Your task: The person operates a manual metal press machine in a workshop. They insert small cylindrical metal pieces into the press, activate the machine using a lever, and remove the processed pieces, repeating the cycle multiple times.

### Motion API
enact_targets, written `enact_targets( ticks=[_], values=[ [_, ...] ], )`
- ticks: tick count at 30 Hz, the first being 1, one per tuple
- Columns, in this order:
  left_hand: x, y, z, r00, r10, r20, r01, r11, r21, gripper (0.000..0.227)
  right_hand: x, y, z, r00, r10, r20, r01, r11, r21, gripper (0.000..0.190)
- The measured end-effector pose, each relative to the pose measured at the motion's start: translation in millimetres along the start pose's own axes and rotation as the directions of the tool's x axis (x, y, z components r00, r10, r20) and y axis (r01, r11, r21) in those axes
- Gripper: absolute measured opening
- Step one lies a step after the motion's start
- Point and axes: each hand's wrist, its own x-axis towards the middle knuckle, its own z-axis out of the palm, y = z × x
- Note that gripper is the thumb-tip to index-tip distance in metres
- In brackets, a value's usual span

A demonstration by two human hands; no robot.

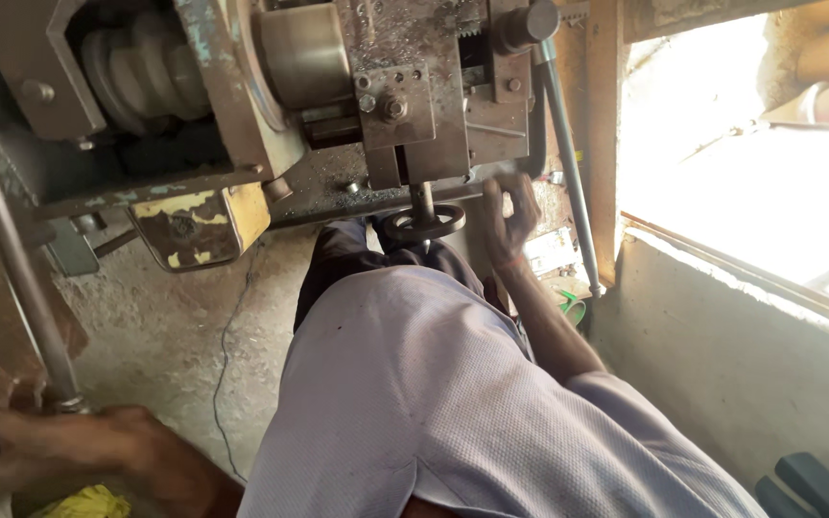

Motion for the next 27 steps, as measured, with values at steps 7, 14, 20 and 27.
enact_targets(
  ticks=[7,14,20,27],
  values=[
    [8.7,-36.3,-2.6,0.974,0.156,0.165,-0.021,0.786,-0.617,0.083,-101.2,55.4,-6.7,0.747,0.646,0.157,-0.663,0.74,0.11,0.018],
    [43.8,-84.7,-0.6,0.957,0.282,0.064,-0.217,0.847,-0.485,0.079,-102.7,54.0,20.7,0.484,0.655,0.58,-0.729,0.669,-0.147,0.052],
    [65.6,-74.6,8.4,0.975,0.22,0.027,-0.182,0.863,-0.472,0.077,-84.6,38.1,66.6,0.565,0.42,0.71,-0.576,0.817,-0.026,0.042],
    [84.4,-34.6,19.9,0.995,0.095,0.038,-0.072,0.911,-0.407,0.069,-89.7,52.8,111.4,0.54,0.628,0.561,-0.56,0.765,-0.318,0.036]
  ],
)
